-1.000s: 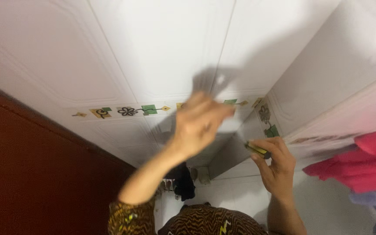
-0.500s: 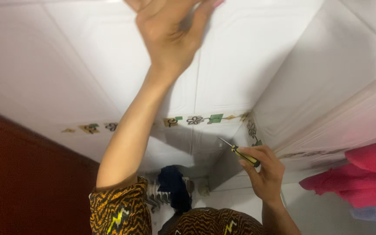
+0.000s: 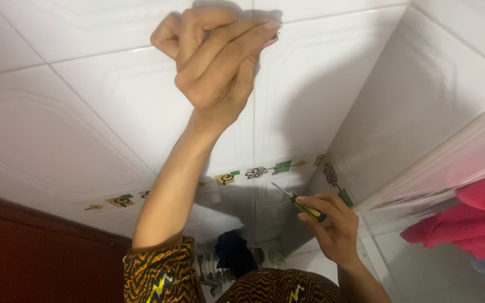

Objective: The person installs a wooden wall shelf in a bathroom. They use a screwdriver to secure wall anchors and screws into the tiled wall, then lift and align the shelf onto the fasteners. The person also handles a small plastic bag of hardware and a white string near the sink.

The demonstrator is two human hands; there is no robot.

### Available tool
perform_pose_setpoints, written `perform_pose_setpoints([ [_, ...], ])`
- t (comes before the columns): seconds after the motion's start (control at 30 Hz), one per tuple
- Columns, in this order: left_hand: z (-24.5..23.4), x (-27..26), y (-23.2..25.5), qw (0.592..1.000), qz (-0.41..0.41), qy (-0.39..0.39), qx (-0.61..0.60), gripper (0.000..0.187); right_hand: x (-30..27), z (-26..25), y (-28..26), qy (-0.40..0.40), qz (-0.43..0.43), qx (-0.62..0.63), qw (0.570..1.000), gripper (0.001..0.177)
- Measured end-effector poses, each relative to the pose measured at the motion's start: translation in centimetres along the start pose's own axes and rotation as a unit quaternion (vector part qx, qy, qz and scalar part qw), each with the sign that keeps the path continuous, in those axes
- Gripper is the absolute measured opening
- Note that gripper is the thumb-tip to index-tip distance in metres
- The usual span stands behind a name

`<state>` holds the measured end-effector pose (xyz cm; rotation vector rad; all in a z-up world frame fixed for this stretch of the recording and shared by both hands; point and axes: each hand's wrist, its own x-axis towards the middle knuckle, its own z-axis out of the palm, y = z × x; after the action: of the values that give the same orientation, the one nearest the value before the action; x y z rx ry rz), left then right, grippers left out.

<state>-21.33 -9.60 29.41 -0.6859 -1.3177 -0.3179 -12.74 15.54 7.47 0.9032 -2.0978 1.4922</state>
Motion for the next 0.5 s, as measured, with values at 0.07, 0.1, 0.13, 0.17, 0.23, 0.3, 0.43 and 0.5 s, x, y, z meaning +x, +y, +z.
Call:
perform_pose_setpoints([
  [0.07, 0.2, -0.1, -0.1, 1.0, 0.011, 0.014, 0.002, 0.016, 0.0, 0.3, 0.0, -0.005, -0.002, 0.018, 1.0, 0.032],
  [0.1, 0.2, -0.2, -0.1, 1.0, 0.007, 0.01, -0.002, 0.016, -0.1, 0.4, 0.0, -0.003, -0.001, 0.008, 1.0, 0.033],
  [0.13, 0.1, -0.3, -0.1, 1.0, 0.002, 0.007, -0.006, 0.015, -0.3, 0.4, -0.1, -0.003, 0.0, -0.001, 1.0, 0.034],
  [0.17, 0.0, -0.4, -0.1, 1.0, -0.003, 0.003, -0.009, 0.015, -0.5, 0.5, -0.1, -0.002, 0.002, -0.01, 1.0, 0.035],
  [0.23, 0.0, -0.3, -0.1, 1.0, 0.001, 0.011, -0.004, 0.015, -0.6, 0.7, -0.2, -0.001, 0.009, -0.011, 1.0, 0.034],
  [0.3, 0.3, -0.2, -0.2, 1.0, 0.021, 0.021, 0.001, 0.013, -0.8, 0.8, 0.0, 0.005, 0.01, -0.011, 1.0, 0.034],
  [0.43, 0.8, -0.4, -0.4, 0.999, 0.039, 0.022, 0.016, 0.006, -1.5, 0.8, 0.6, 0.008, -0.003, -0.01, 1.0, 0.033],
  [0.5, 0.9, -0.5, -0.4, 0.998, 0.055, 0.027, 0.027, 0.005, -2.0, 0.8, 0.8, 0.01, -0.001, -0.013, 1.0, 0.032],
])
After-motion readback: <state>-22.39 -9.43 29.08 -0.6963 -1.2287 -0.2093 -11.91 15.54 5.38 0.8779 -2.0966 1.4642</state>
